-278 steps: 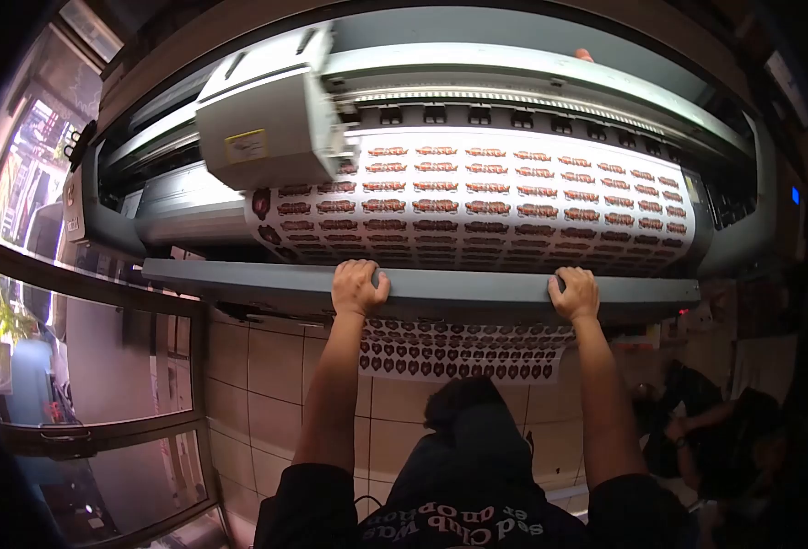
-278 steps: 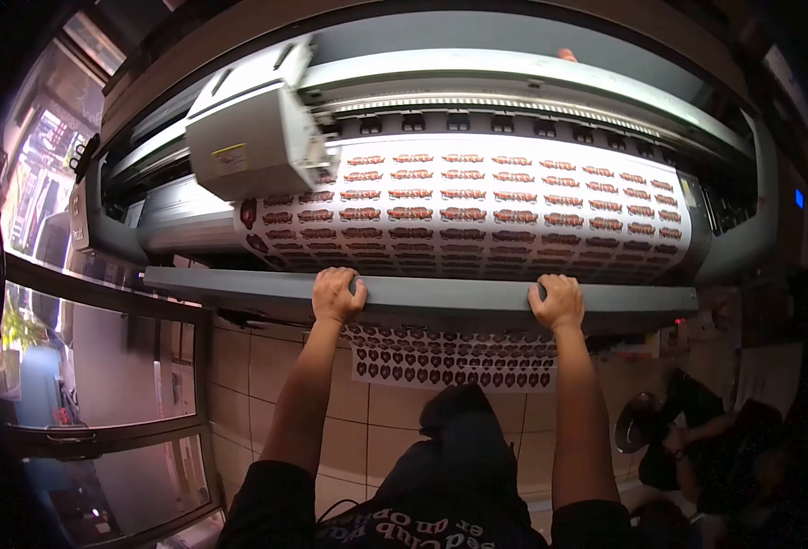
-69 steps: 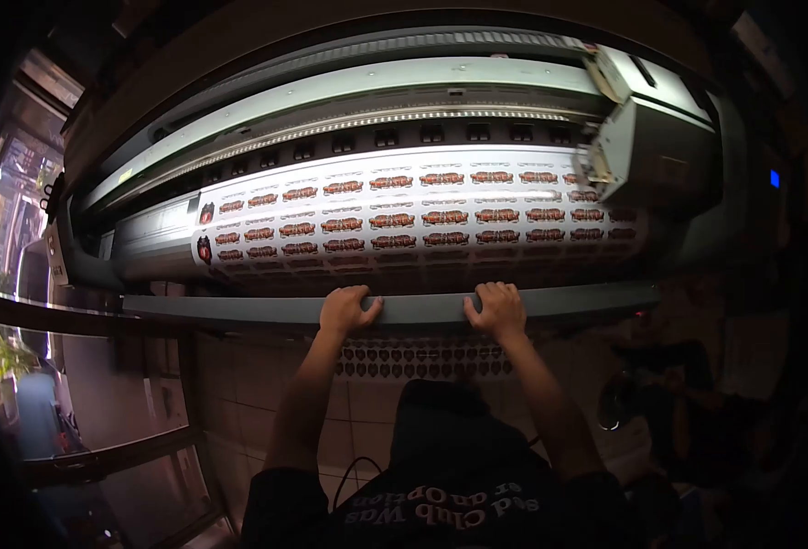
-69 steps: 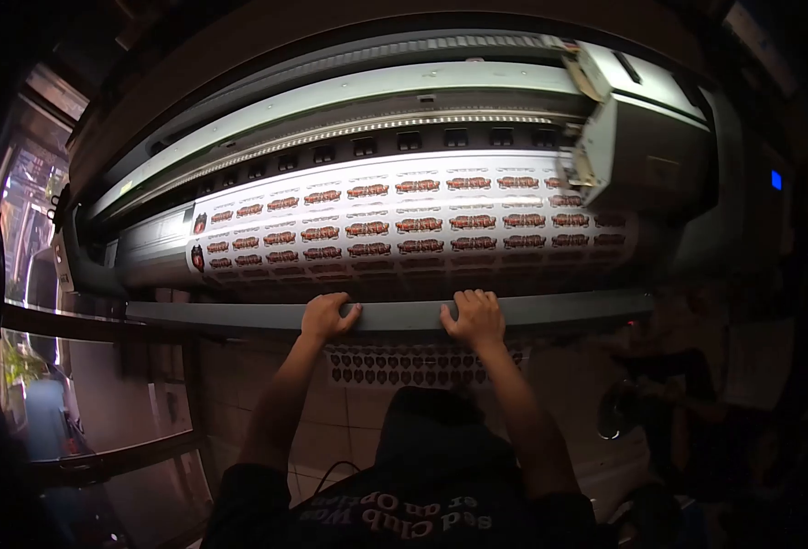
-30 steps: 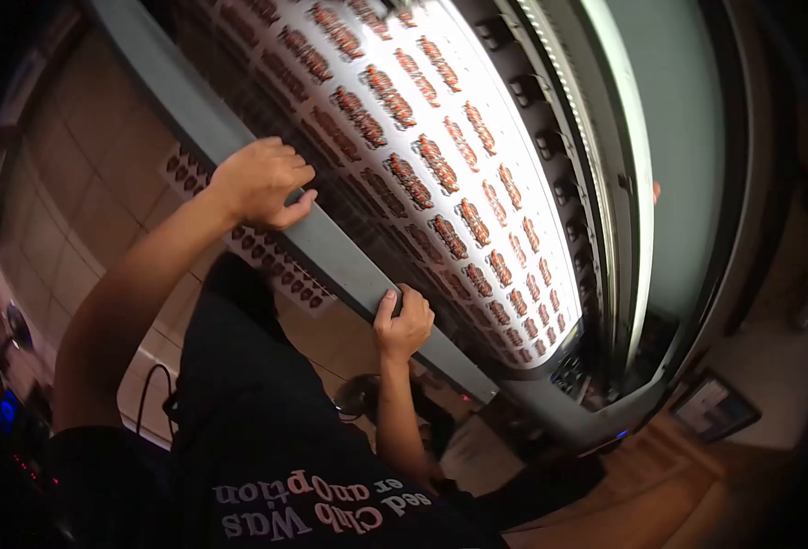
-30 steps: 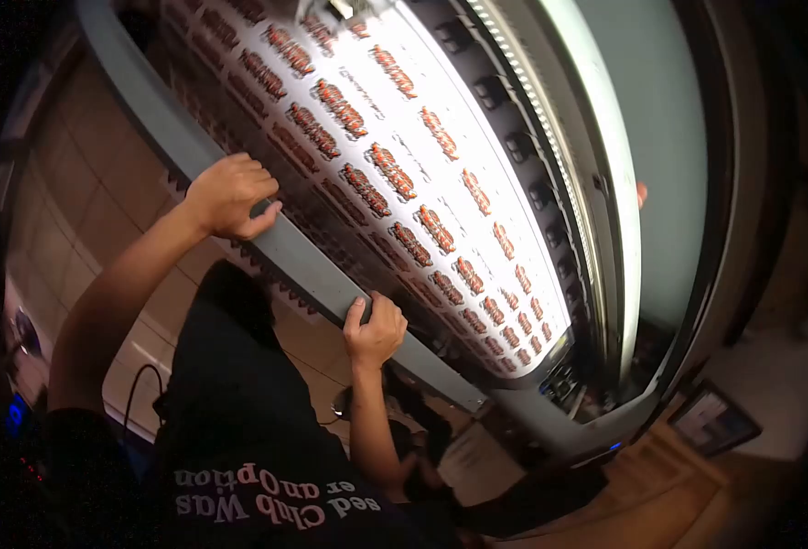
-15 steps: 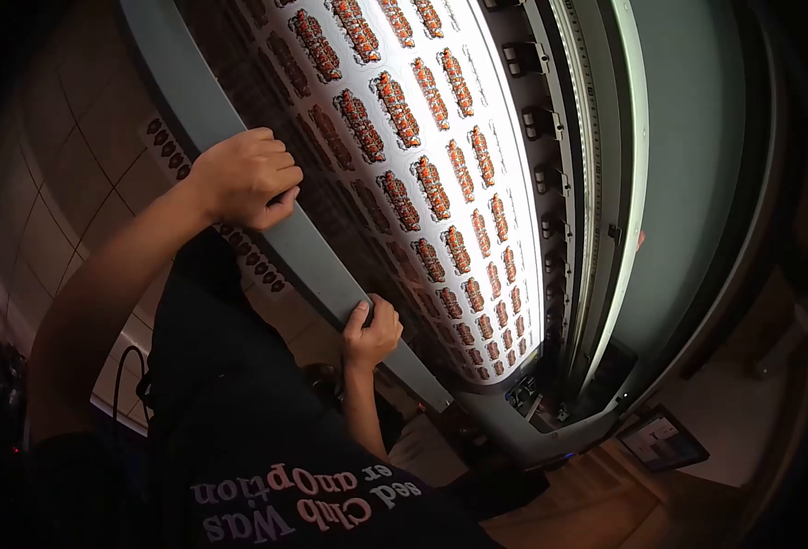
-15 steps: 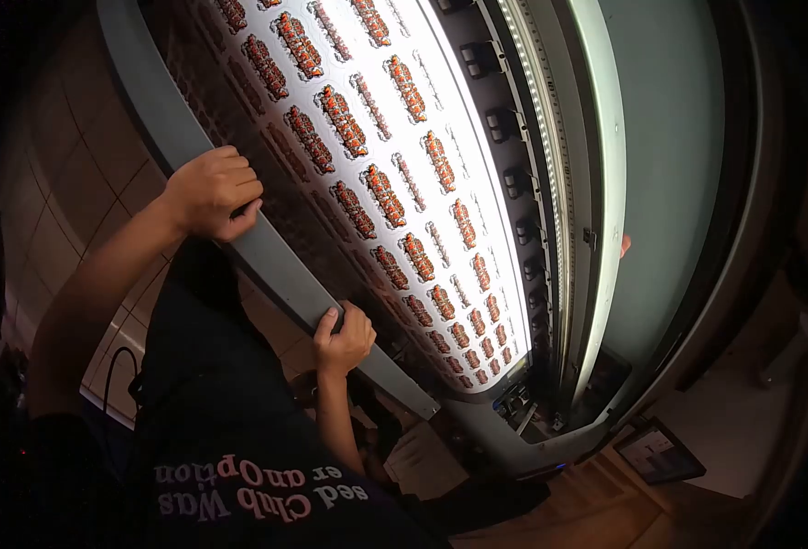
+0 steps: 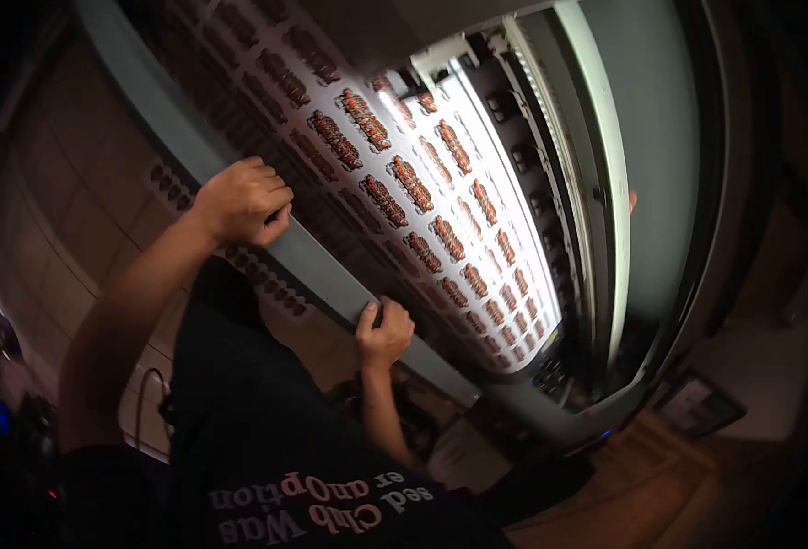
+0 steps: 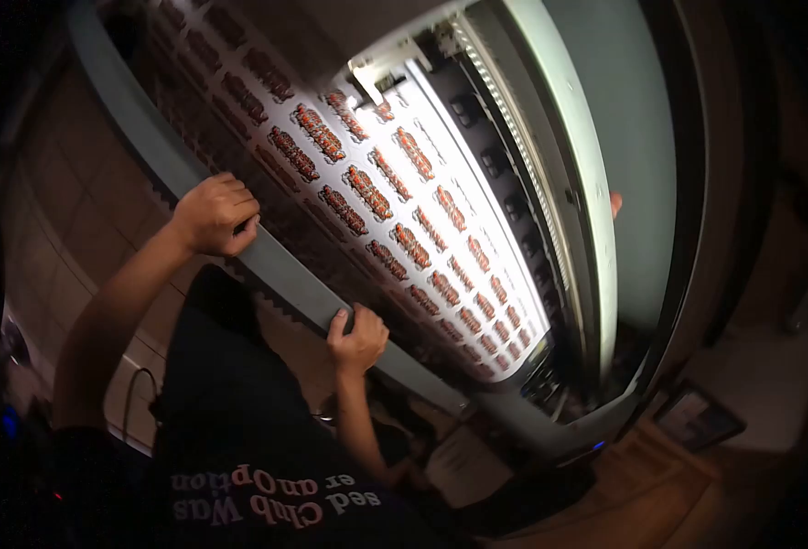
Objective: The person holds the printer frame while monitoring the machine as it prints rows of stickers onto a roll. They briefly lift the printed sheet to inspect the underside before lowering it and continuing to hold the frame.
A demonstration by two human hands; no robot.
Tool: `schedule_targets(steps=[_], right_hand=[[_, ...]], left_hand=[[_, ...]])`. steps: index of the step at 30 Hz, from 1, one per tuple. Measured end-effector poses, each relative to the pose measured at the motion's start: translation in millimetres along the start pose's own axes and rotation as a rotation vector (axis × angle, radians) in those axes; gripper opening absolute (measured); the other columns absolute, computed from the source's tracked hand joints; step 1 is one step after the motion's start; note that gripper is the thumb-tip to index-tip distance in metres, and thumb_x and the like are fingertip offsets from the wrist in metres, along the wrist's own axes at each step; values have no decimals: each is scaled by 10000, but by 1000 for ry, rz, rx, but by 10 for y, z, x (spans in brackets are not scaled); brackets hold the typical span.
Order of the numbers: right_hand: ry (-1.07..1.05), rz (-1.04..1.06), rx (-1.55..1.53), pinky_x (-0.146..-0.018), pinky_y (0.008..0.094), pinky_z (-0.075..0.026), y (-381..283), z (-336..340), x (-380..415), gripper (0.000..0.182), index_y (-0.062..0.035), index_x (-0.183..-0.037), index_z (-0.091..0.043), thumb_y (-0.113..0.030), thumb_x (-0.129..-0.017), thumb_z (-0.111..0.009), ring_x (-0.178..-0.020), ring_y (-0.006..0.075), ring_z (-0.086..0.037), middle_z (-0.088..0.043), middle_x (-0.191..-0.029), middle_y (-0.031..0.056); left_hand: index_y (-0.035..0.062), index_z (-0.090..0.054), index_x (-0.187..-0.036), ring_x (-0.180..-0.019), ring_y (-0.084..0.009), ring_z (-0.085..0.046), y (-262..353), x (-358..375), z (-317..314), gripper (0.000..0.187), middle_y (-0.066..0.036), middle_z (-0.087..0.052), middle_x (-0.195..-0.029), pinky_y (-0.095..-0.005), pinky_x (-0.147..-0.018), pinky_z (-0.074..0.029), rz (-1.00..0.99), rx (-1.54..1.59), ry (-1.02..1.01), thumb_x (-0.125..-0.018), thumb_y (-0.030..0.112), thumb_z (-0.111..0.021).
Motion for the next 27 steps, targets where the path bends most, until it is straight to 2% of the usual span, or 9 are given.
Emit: schedule_targets(steps=[2,7,16,20,25,27], right_hand=[[-2,-30,-12,-792,430,-457,8,19,2,252,-52,-943,-675,-272,-827,-637,-862,313,-622,-671,-899,110],[89,-41,-12,-806,429,-462,-16,104,-15,261,-51,-911,-686,-294,-826,-644,-867,301,-623,-672,-885,105],[92,-110,-64,-844,442,-475,19,151,12,320,-32,-892,-720,-330,-841,-613,-867,335,-648,-708,-901,149],[131,-121,-96,-861,448,-479,42,166,41,327,-21,-896,-721,-323,-849,-605,-879,348,-655,-710,-916,168],[218,-92,-135,-786,437,-474,35,208,78,255,-35,-842,-701,-280,-832,-631,-810,330,-627,-678,-823,136],[275,-105,-124,-787,430,-473,78,224,97,249,-45,-837,-692,-287,-834,-634,-822,316,-626,-679,-838,128]], left_hand=[[70,-586,-651,-653,-236,-604,-12,-10,23,118,-72,-601,-647,-353,-679,-487,11,3,45,-695,144,-666],[59,-605,-656,-648,-274,-640,66,-57,47,122,-111,-644,-658,-378,-715,-507,-19,-100,7,-712,160,-642],[40,-591,-689,-689,-295,-621,169,-64,16,114,-127,-616,-680,-409,-689,-482,-113,-117,-13,-745,126,-640],[40,-599,-705,-680,-314,-618,164,-71,3,132,-130,-619,-679,-427,-679,-479,-78,-91,-29,-784,142,-628],[55,-576,-700,-712,-318,-625,113,-11,-113,191,-125,-624,-692,-431,-693,-471,-65,-145,-101,-819,203,-604],[47,-580,-712,-691,-361,-611,107,-40,-108,183,-154,-619,-700,-464,-682,-474,-65,-72,-91,-827,188,-608]])
Point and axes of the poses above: each hand's wrist, its own x-axis away from the middle knuckle, its own z-axis out of the back of the hand, y = z × x, the point moved 8 cm from there along -x, towards the middle knuckle
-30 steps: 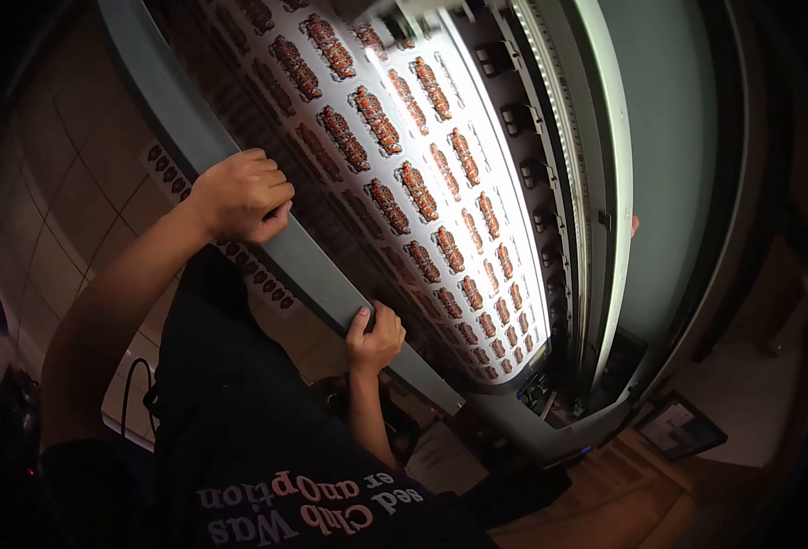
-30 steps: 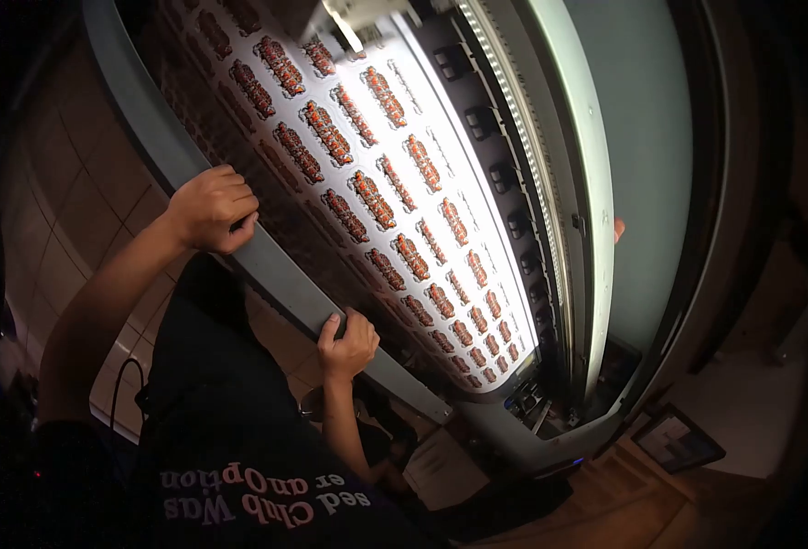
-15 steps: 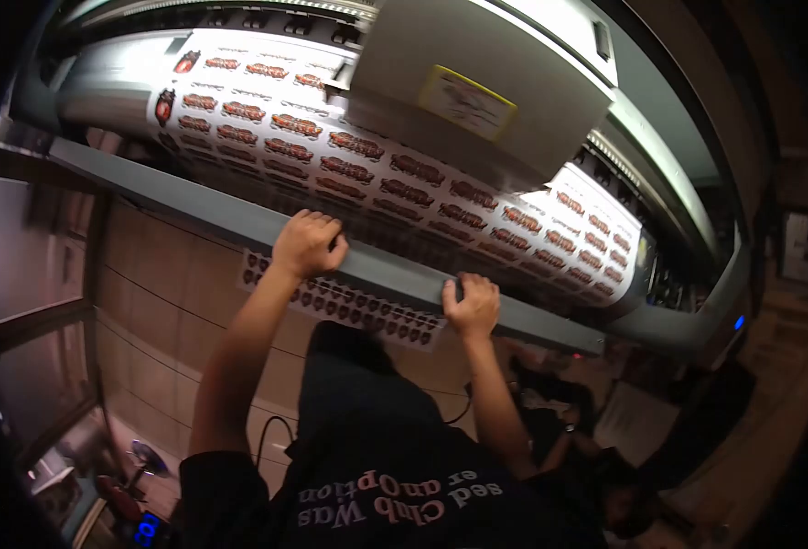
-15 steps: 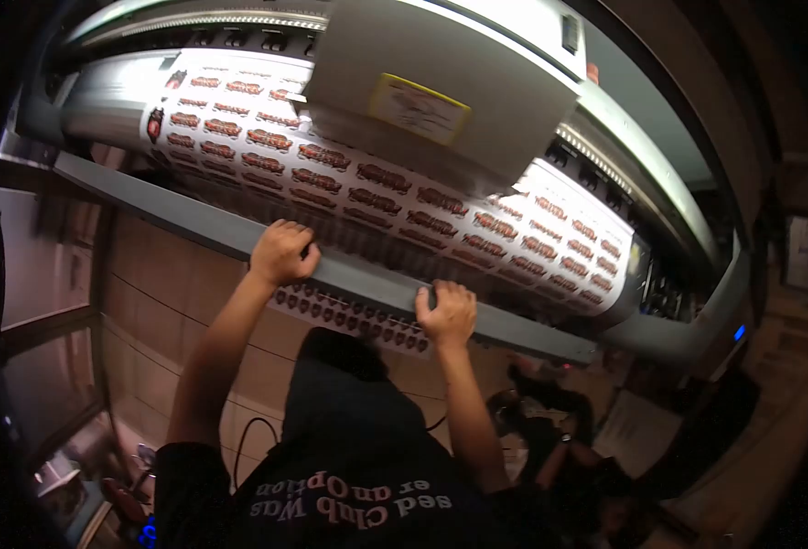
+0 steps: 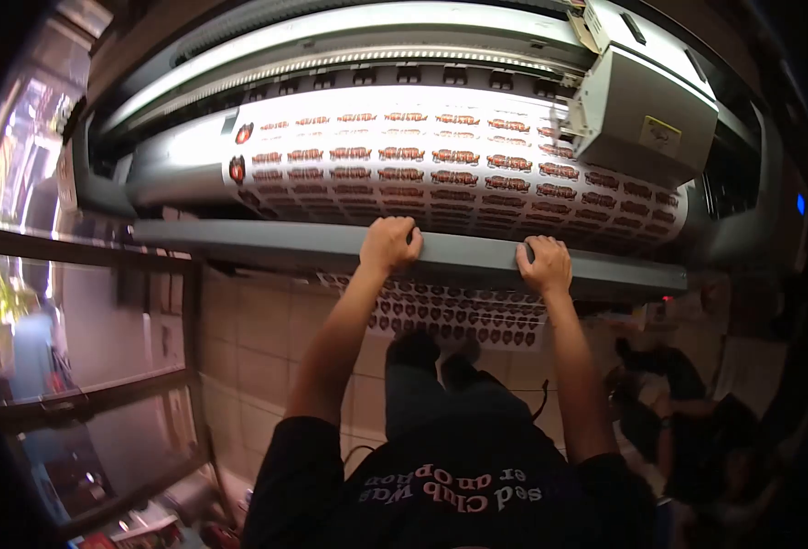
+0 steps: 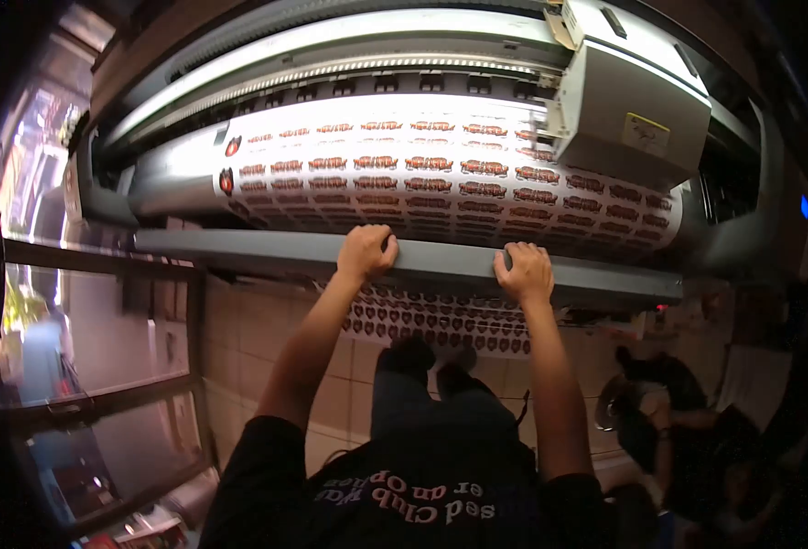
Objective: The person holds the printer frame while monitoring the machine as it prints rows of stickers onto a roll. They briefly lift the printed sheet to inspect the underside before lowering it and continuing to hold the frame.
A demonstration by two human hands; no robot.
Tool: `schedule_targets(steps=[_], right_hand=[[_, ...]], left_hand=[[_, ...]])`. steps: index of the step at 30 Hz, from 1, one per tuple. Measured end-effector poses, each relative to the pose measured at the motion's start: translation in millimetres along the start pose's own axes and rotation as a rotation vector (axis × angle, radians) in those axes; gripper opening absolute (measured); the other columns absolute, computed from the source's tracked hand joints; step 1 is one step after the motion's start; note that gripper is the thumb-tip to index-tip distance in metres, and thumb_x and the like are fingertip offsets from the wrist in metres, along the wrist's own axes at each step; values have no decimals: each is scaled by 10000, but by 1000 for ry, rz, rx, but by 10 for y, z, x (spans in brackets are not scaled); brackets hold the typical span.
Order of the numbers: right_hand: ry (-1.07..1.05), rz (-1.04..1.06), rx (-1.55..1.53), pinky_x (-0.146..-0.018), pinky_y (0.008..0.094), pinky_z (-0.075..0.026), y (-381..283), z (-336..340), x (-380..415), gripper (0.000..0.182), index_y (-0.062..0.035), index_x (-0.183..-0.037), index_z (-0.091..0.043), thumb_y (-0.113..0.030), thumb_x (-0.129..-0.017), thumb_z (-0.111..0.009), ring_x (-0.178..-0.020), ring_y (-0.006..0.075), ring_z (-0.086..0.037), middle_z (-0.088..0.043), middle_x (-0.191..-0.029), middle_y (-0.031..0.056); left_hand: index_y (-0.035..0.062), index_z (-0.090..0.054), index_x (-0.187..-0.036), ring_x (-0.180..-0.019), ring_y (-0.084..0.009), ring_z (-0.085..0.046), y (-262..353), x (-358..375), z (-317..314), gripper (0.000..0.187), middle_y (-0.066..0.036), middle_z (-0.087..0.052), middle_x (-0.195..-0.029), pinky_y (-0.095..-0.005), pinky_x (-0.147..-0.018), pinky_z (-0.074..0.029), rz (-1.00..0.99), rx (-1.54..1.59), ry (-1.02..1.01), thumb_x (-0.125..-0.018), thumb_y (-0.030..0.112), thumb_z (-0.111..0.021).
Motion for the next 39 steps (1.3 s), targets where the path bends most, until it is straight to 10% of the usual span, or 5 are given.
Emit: schedule_targets(steps=[6,11,15,25,39], right_hand=[[-76,1,8,-860,420,-434,3,-75,43,252,-60,-848,-660,-304,-864,-601,-866,301,-602,-650,-844,98],[-124,-41,82,-900,471,-383,-339,-309,-7,186,-91,-857,-640,-229,-915,-531,-875,297,-590,-636,-844,78],[-81,27,40,-864,454,-400,-1169,-715,-213,220,-85,-821,-622,-280,-905,-566,-831,297,-588,-613,-803,84],[-140,-72,51,-803,425,-432,-1224,-740,-309,259,-62,-761,-616,-307,-833,-653,-809,313,-584,-611,-777,111],[-113,-130,13,-803,402,-438,-1211,-679,-282,206,-48,-723,-582,-225,-786,-665,-792,301,-565,-581,-750,108]], left_hand=[[55,-574,-734,-772,-348,-632,-31,37,-139,291,-150,-636,-748,-479,-727,-473,-57,-13,-151,-914,282,-550],[47,-591,-1168,-939,-334,-602,-383,212,0,439,-138,-642,-997,-441,-841,-460,-170,-45,-405,-959,431,-550],[39,-591,-1199,-981,-335,-580,-1086,363,551,463,-150,-622,-1033,-434,-866,-445,-155,-40,-469,-953,430,-559],[45,-621,-791,-755,-360,-612,-2400,498,1304,383,-147,-612,-774,-454,-690,-482,-1,-23,-370,-883,417,-627],[28,-675,-879,-778,-352,-636,-2317,464,1282,279,-161,-649,-817,-414,-714,-502,21,-47,-448,-890,306,-653]])
Point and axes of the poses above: each hand's wrist, its own x-axis away from the middle knuckle, its own z-axis out of the back of the hand, y = z × x, the point moved 8 cm from there along -x, towards the middle knuckle
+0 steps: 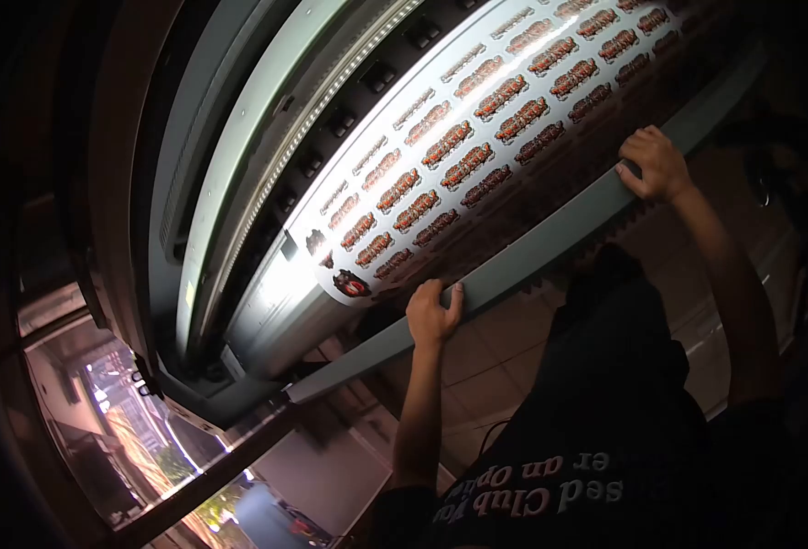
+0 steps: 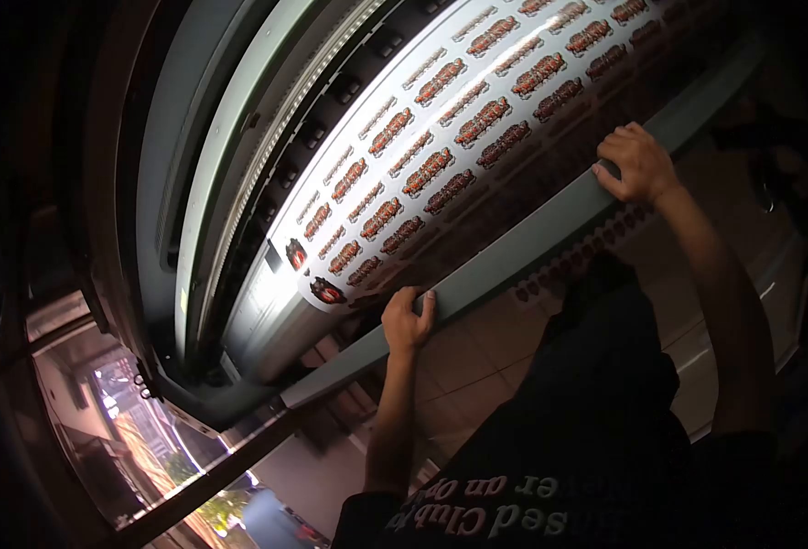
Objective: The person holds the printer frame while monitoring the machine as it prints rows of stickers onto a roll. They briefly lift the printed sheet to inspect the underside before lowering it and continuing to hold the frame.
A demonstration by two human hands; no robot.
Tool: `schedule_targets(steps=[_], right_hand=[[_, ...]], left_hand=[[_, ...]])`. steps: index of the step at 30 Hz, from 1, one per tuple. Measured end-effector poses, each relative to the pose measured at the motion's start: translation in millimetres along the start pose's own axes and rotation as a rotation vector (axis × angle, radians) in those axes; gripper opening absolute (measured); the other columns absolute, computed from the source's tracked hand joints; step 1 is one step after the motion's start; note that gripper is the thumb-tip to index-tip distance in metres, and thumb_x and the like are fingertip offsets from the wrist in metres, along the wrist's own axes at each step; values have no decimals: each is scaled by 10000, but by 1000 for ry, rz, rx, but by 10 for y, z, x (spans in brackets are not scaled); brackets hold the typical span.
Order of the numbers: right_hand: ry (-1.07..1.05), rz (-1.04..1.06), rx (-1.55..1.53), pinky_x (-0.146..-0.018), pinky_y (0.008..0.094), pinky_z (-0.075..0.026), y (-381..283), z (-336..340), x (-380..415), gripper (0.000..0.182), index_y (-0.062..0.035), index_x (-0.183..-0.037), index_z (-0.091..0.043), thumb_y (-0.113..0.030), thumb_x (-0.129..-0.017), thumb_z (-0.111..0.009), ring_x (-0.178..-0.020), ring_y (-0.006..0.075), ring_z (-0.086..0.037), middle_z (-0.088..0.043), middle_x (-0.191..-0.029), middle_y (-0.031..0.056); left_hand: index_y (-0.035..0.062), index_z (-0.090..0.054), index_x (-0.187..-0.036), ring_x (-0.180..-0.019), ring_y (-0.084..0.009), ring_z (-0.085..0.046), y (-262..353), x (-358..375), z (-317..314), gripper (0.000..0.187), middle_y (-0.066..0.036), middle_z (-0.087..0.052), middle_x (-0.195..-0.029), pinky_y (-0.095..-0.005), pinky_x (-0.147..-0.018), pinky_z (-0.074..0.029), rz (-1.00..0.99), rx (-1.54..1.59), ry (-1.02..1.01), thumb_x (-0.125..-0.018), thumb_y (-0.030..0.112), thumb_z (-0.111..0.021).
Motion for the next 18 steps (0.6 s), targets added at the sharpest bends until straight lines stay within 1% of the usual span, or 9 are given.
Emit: schedule_targets(steps=[1,2,3,7,8,12,14,17,18], right_hand=[[12,-15,-7,-803,402,-438,25,-8,17,206,-48,-723,-582,-225,-786,-665,-792,301,-565,-581,-750,108],[34,0,-19,-805,403,-441,40,-18,23,205,-44,-724,-590,-224,-783,-668,-789,297,-566,-585,-748,107],[56,15,-31,-806,404,-443,33,-10,28,204,-41,-724,-598,-223,-780,-671,-785,294,-567,-589,-745,107],[70,-45,-8,-970,434,-458,63,-30,71,179,-26,-757,-642,-203,-769,-662,-846,313,-624,-632,-783,129],[23,-117,-27,-1058,455,-426,105,-61,90,193,-12,-793,-673,-203,-772,-650,-918,329,-650,-671,-842,143],[76,-151,-18,-1060,459,-428,118,-33,114,215,-3,-825,-693,-206,-775,-643,-984,343,-650,-694,-893,155],[43,-191,-24,-1057,457,-433,145,-73,136,225,3,-847,-705,-199,-772,-640,-1037,360,-640,-704,-929,164],[73,-161,-24,-1053,456,-438,157,-89,151,226,2,-852,-708,-197,-769,-639,-1059,366,-632,-704,-930,168],[111,-121,-14,-1002,439,-463,132,-57,144,198,4,-826,-699,-172,-756,-642,-996,346,-640,-697,-895,160]], left_hand=[[29,-675,-875,-775,-351,-634,-7,-2,-5,277,-161,-648,-814,-413,-711,-501,16,9,2,-891,304,-653],[27,-579,-770,-719,-362,-575,10,-5,2,316,-164,-561,-734,-443,-656,-455,-18,54,63,-876,314,-659],[27,-594,-781,-723,-360,-580,8,-7,-1,313,-163,-567,-739,-438,-661,-461,-9,40,55,-877,317,-658],[23,-618,-809,-726,-362,-589,22,0,-11,309,-163,-580,-750,-432,-667,-469,-11,32,48,-888,320,-648],[20,-624,-817,-728,-362,-592,21,5,-12,309,-164,-584,-753,-431,-668,-471,-10,30,48,-892,320,-644],[15,-622,-821,-727,-366,-593,49,-8,-13,315,-167,-585,-757,-435,-667,-473,-28,21,59,-898,320,-637],[0,-640,-865,-782,-384,-629,-2,14,-36,326,-192,-635,-831,-424,-710,-500,24,-37,1,-911,322,-634],[8,-618,-819,-736,-376,-594,25,23,-20,333,-180,-584,-765,-441,-671,-470,-17,-45,78,-900,330,-627],[8,-618,-819,-736,-376,-594,51,19,-16,333,-180,-584,-765,-441,-671,-470,-16,-43,78,-900,330,-627]])
Point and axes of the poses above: each hand's wrist, its own x-axis away from the middle knuckle, its own z-axis out of the back of the hand, y = z × x, the point moved 8 cm from there along -x, towards the middle knuckle
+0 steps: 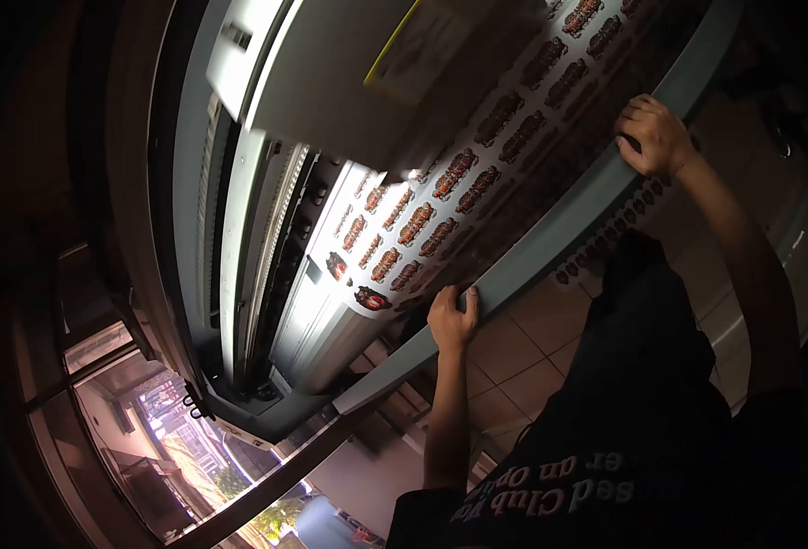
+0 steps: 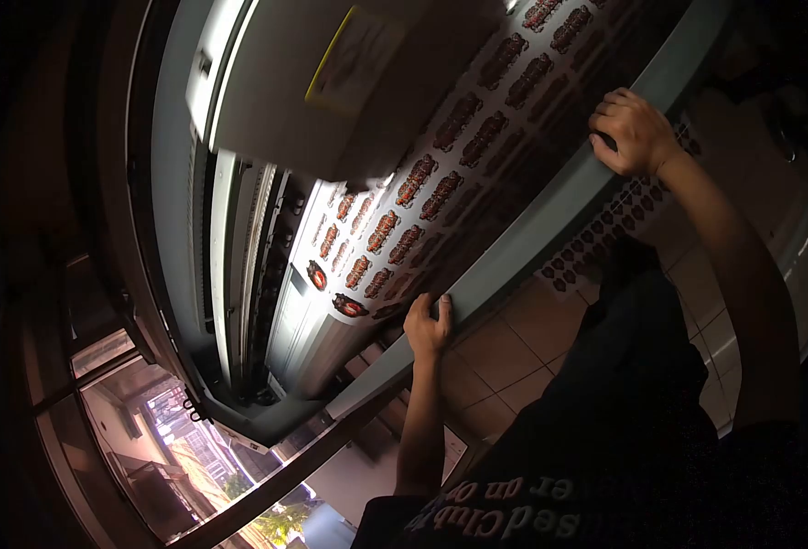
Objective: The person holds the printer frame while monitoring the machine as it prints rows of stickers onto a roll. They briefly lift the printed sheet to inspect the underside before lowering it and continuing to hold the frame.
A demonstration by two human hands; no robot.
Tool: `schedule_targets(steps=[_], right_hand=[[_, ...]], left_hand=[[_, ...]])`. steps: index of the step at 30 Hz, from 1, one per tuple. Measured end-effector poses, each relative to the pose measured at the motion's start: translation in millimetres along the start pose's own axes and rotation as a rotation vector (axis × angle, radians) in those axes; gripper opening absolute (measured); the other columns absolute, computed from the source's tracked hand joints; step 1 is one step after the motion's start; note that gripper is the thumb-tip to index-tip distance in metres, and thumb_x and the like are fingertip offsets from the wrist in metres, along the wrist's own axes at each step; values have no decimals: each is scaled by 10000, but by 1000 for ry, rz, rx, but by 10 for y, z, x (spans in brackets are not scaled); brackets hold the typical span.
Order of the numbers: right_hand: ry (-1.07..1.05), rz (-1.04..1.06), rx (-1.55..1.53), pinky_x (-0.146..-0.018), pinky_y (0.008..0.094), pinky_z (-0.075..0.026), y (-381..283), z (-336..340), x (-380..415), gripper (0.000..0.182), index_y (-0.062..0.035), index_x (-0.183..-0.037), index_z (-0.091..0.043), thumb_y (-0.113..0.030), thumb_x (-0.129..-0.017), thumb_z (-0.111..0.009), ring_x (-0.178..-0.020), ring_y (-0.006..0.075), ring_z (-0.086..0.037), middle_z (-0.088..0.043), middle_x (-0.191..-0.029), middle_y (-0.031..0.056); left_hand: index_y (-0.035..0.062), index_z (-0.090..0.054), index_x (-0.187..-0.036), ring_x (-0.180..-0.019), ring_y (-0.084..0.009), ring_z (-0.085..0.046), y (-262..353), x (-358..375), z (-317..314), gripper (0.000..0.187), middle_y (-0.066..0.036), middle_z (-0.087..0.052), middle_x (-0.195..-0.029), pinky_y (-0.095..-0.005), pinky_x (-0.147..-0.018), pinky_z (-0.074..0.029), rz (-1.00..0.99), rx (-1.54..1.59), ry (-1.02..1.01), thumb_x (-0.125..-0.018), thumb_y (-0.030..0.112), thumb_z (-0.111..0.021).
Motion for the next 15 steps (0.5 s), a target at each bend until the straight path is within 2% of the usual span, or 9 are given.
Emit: schedule_targets(steps=[4,6,10,15], right_hand=[[26,46,-32,-921,416,-484,-6,9,-28,156,5,-784,-680,-141,-742,-644,-902,319,-631,-678,-836,149],[84,76,-50,-834,401,-484,-47,60,-23,120,1,-737,-652,-118,-734,-644,-807,300,-600,-646,-772,129],[100,98,-73,-776,409,-470,-51,71,-21,113,-11,-713,-619,-119,-738,-642,-762,307,-571,-610,-738,114],[143,143,-71,-782,410,-466,-60,102,-18,127,-30,-693,-564,-116,-739,-644,-767,323,-557,-562,-717,115]], left_hand=[[-1,-618,-825,-753,-393,-596,-28,-23,-9,350,-197,-596,-789,-447,-685,-473,35,-1,-41,-897,341,-616],[-3,-621,-829,-764,-397,-600,-54,-10,-35,354,-201,-603,-800,-449,-694,-477,44,-19,-70,-896,344,-613],[-1,-634,-839,-804,-396,-619,-97,22,-40,355,-195,-629,-830,-448,-727,-493,46,-25,-57,-899,348,-609],[24,-680,-891,-859,-375,-646,-92,4,-46,319,-173,-673,-893,-427,-766,-511,99,42,-89,-901,336,-617]])
Point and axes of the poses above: each hand's wrist, its own x-axis away from the middle knuckle, its own z-axis out of the back of the hand, y = z × x, the point moved 8 cm from there along -x, towards the middle knuckle
